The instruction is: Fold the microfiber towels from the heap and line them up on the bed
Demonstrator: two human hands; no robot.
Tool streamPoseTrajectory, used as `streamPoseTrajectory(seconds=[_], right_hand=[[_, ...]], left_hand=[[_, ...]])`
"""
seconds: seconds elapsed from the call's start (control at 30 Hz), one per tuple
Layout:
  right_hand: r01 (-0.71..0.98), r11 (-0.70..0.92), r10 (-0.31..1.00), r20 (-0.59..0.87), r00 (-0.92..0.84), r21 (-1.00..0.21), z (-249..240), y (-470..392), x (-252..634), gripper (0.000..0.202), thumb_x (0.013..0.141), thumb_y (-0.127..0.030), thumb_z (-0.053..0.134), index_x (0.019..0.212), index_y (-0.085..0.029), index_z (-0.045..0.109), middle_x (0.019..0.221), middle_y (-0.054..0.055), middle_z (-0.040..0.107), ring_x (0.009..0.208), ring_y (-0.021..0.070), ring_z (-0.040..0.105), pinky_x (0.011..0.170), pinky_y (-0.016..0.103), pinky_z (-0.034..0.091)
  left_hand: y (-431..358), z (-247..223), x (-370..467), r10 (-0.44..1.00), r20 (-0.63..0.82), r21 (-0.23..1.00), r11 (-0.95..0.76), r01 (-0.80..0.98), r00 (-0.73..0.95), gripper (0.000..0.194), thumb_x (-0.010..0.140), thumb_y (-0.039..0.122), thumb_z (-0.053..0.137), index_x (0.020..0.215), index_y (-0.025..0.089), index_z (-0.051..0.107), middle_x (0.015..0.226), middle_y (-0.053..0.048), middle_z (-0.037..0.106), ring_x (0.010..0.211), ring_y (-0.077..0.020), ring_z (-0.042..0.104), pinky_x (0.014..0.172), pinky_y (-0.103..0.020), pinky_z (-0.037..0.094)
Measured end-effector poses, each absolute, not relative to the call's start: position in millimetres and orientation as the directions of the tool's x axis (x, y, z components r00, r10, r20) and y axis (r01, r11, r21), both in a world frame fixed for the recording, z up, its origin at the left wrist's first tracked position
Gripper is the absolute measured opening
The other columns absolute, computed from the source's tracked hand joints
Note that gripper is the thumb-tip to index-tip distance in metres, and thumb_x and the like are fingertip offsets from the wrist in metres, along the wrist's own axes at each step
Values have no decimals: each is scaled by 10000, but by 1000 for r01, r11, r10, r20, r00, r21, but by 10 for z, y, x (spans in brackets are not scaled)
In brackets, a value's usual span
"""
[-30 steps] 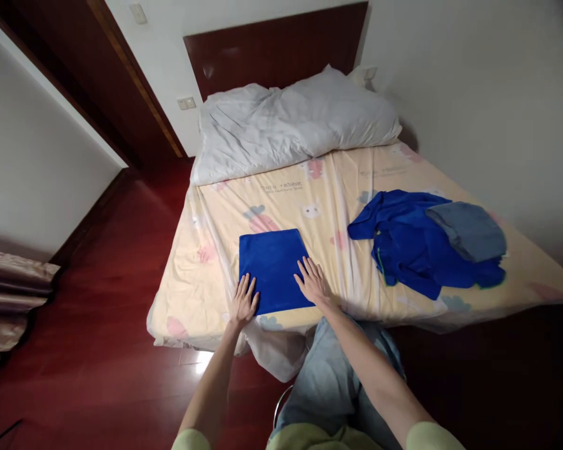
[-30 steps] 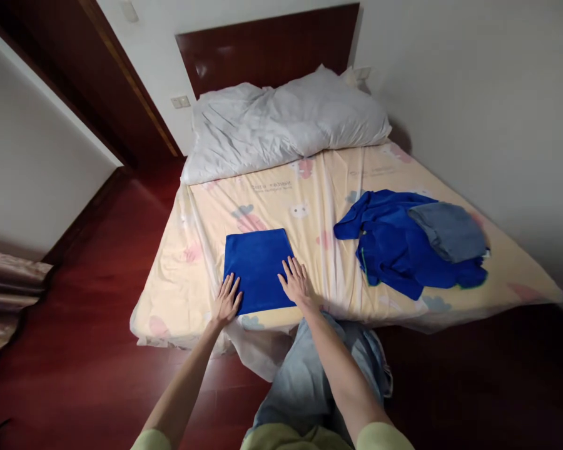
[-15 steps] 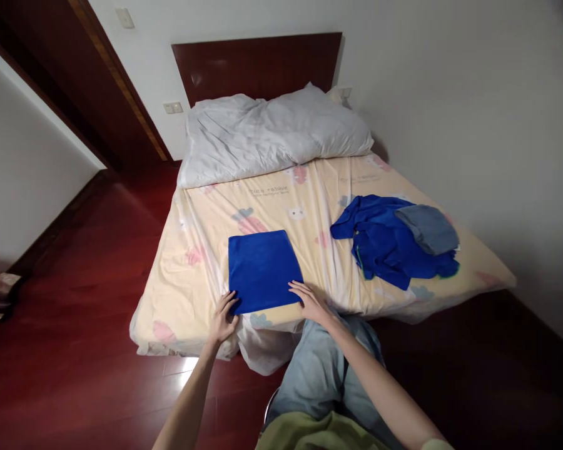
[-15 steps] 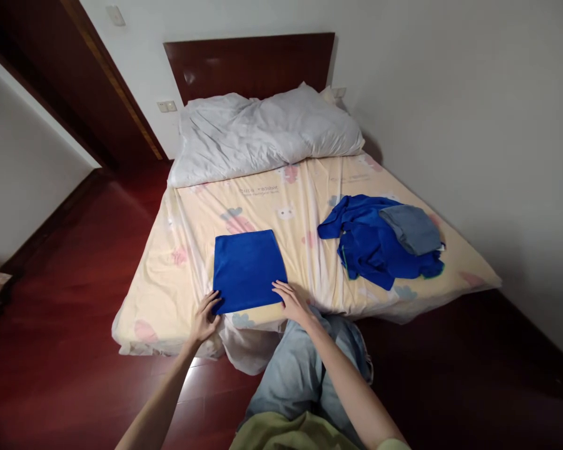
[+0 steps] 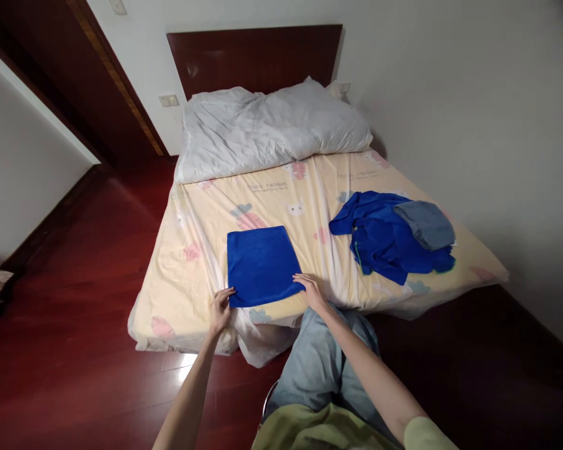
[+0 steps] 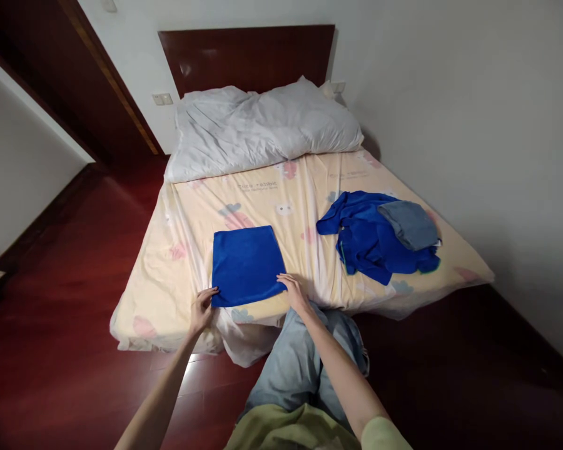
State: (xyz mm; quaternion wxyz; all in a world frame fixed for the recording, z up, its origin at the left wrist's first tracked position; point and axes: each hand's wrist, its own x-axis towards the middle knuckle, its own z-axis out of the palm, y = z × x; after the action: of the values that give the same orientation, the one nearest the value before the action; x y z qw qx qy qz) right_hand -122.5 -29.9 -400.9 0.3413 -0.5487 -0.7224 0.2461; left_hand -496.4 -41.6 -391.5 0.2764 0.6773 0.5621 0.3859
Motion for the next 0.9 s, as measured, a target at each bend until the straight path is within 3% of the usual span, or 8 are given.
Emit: streamPoseTrajectory(seconds=[0.23,0.47,0.57,0.7,0.9], right_hand=[[487,160,976,212,54,-859,-4007,-177,-1169,554,570,-11,451,967,-199,788,1088,101,750,1102,265,686,1018,458,543],[321,-1,982,59,177,-947,-3890,-208,-1199,180,750,-285,561,786,-198,715,777,62,710,771,241,658,752,354,550],[331,-31,983,32,181,-943,-3874,-225,-1215,330,837,-487,572,690,-198,636,640,15,605,628,189,549,611,282,460],[362,-21,987,38,154,-932,-3898,-228,-1197,487,878,-613,532,633,-194,571,586,-24,501,591,150,461,580,244,370],[381,-26,986,40,162,-924,-3968,-196,-1165,534,848,-683,537,665,-189,620,618,5,581,614,170,517,605,266,403]], left_hand=[[-352,-3991,-4972,982,186,845,-157,511,-6,334,896,413,504,1060,229,730,1129,-96,725,1129,-273,650,1013,-465,519],[-400,-3983,-4900,974,114,875,-4,484,-198,379,912,539,496,929,221,701,939,-90,692,961,-270,656,863,-419,553],[-405,-3944,-4859,968,86,861,48,507,-238,406,942,569,464,821,239,666,796,-62,647,850,-260,633,790,-403,541],[-407,-3925,-4823,964,90,858,52,511,-250,429,957,578,447,816,235,662,777,-56,639,848,-254,616,788,-385,522],[-424,-4031,-4803,943,138,832,56,552,-303,383,954,548,481,874,237,691,810,-65,624,877,-256,590,818,-401,517]])
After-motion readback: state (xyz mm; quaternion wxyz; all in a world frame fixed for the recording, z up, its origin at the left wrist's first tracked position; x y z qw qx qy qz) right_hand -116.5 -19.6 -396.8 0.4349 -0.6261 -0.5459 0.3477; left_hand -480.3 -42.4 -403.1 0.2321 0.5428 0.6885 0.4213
